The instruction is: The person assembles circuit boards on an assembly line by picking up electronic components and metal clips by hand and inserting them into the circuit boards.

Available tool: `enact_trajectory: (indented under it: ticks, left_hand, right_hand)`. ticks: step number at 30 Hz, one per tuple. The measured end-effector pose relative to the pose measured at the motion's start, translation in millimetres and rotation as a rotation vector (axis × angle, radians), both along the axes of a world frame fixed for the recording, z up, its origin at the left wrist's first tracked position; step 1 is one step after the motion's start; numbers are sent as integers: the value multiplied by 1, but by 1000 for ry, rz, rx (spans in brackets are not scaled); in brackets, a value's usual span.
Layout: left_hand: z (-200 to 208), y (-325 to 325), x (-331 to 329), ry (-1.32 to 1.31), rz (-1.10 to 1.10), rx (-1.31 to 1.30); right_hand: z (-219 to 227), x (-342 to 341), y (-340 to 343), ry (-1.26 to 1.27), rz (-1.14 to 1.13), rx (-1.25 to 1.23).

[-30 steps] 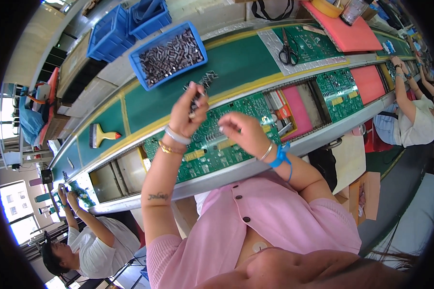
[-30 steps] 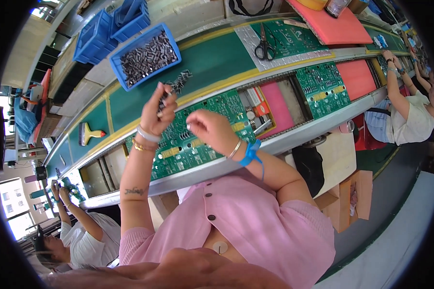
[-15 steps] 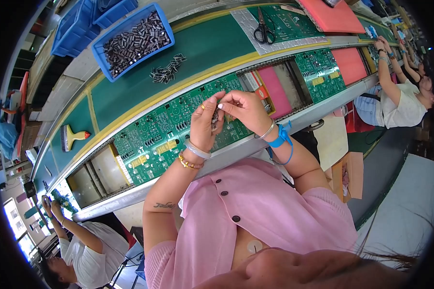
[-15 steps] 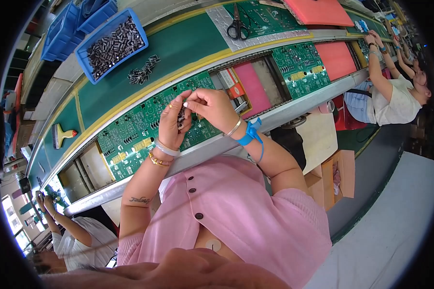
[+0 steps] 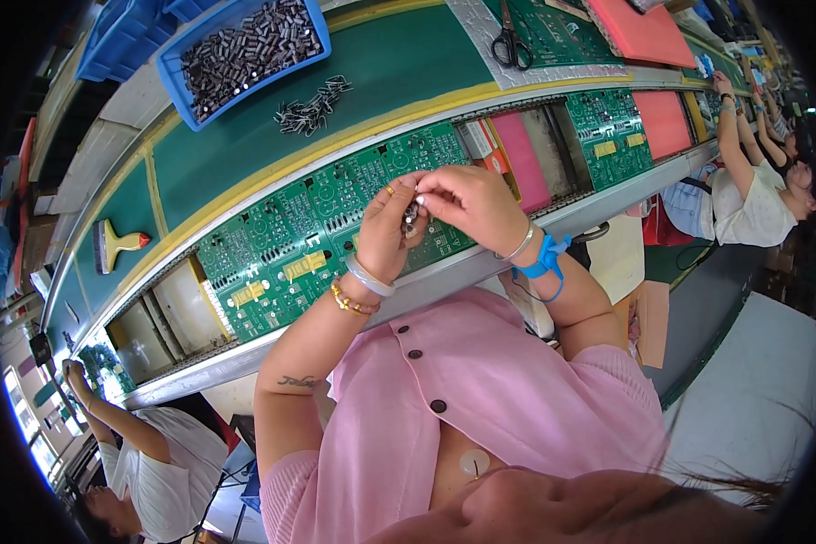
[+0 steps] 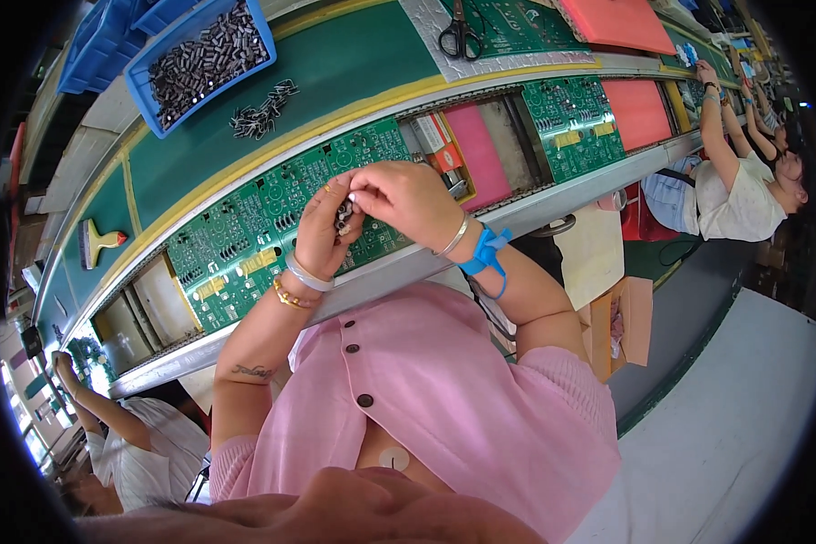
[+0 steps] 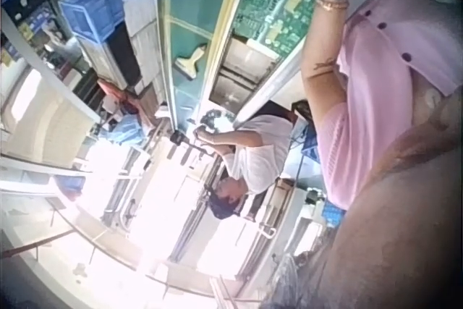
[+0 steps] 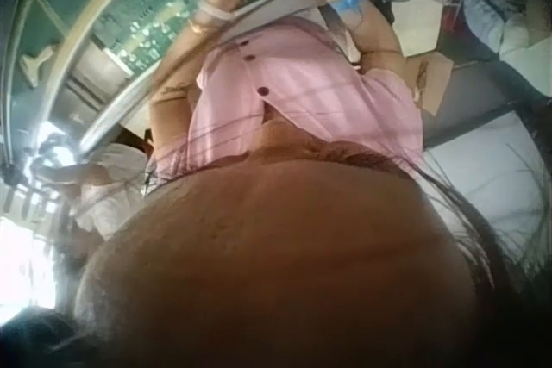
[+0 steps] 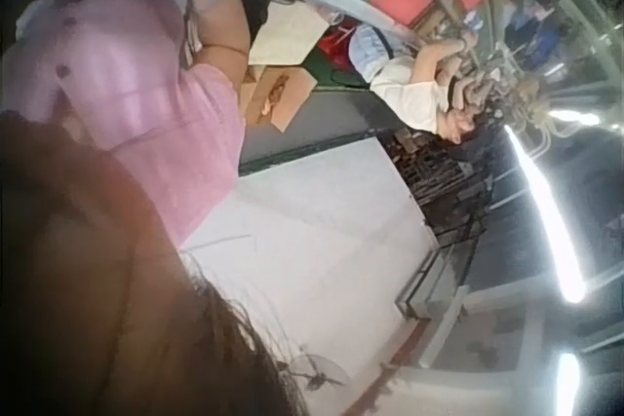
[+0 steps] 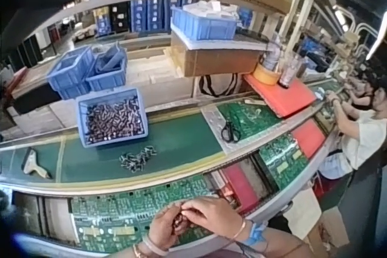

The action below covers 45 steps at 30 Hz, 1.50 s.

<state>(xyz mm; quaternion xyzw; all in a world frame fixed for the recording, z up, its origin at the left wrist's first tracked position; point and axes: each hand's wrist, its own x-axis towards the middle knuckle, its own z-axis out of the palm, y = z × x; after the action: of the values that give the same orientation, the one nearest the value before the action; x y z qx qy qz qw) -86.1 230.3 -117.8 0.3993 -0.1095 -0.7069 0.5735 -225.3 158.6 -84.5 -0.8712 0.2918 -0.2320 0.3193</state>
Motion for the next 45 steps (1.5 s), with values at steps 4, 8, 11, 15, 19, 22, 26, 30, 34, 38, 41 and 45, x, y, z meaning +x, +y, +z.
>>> enact_trajectory:
  ticks: [4,8,11,15,19,22,26,30,34,38,41,45]
  left_hand:
    - [-6,-4,18,438,-57,99]
    - [-1,-5,20,549,-111,114]
    - [2,-7,19,472,-123,110]
    - [3,-7,19,412,-156,87]
    - [2,-6,18,390,-176,55]
    - [5,-7,17,369,-194,57]
    - [1,-6,17,361,-214,33]
    - [-2,-6,18,385,-216,22]
    - [-3,-6,19,459,-198,4]
    - [-3,-7,20,503,-199,2]
    - [-2,-6,20,564,-189,10]
    - [-3,-7,21,596,-147,-42]
  right_hand:
    - [-5,-11,-29,-140,-163,570]
    - [-17,-14,-56,-122,-196,505]
    - [-22,-8,-61,13,-131,224]
    - [-27,-2,-65,35,-113,12]
    - [-29,0,-66,79,-95,-65]
    - [-30,0,-67,99,-91,-72]
    - [-30,1,-66,95,-81,-113]
    - [-30,3,-64,77,-61,-178]
    - [-28,4,-64,78,-15,-217]
    - [-30,3,-70,72,39,-263]
    - [-29,6,-67,76,30,-278]
    - [-16,0,-51,-45,-61,-62]
